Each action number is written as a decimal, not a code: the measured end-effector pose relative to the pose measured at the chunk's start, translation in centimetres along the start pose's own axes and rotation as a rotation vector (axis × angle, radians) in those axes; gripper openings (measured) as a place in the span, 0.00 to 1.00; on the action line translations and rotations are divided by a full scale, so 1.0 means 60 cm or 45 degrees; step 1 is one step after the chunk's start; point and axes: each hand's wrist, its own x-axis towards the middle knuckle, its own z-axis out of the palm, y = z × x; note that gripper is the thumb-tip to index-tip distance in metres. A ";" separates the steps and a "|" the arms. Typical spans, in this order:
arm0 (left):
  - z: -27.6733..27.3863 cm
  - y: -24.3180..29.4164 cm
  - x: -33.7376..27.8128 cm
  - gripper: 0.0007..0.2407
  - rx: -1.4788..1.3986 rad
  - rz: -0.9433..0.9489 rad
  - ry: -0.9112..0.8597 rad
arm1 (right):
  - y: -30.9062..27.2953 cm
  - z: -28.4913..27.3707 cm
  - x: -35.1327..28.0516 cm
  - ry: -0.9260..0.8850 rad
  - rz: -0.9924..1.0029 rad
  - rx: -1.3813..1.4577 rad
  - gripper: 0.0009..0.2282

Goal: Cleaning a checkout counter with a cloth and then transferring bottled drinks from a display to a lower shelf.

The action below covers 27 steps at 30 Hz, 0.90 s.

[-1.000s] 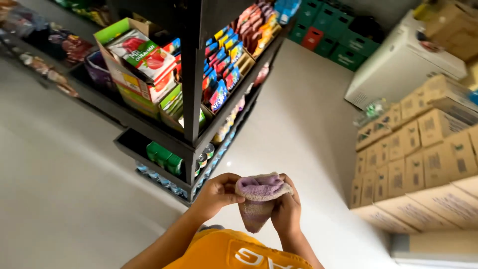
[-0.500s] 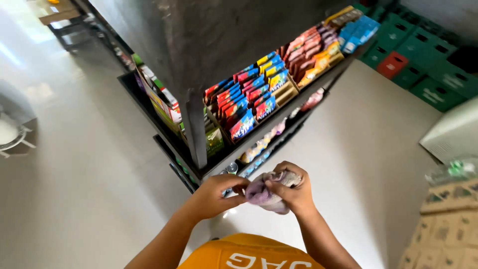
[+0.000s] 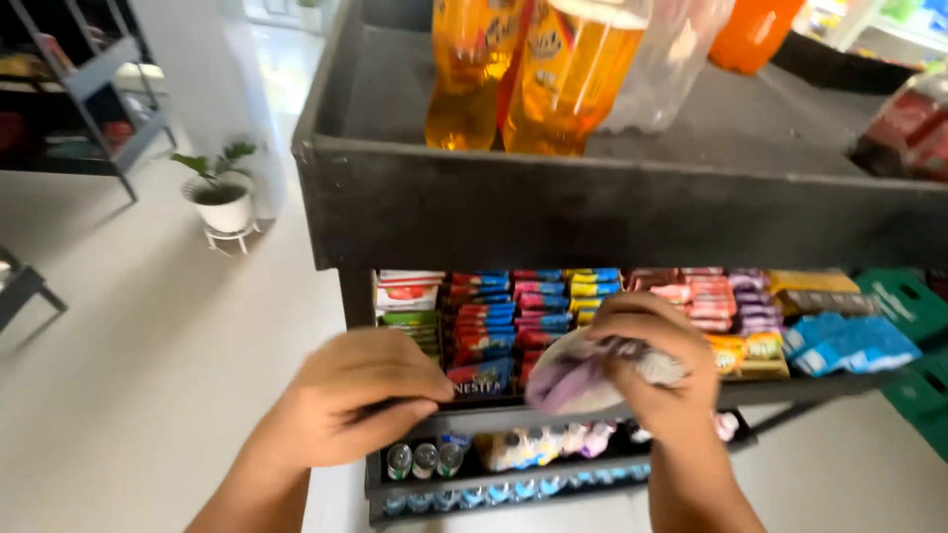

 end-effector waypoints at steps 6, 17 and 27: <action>-0.067 0.066 0.139 0.07 0.112 0.098 0.414 | -0.116 -0.057 0.132 0.340 -0.052 -0.245 0.11; -0.077 -0.023 0.418 0.34 0.998 -0.354 0.110 | -0.169 -0.080 0.360 -0.142 0.542 -1.070 0.21; -0.063 -0.022 0.422 0.28 0.844 -0.514 -0.021 | -0.033 -0.083 0.442 -0.320 0.406 -0.603 0.32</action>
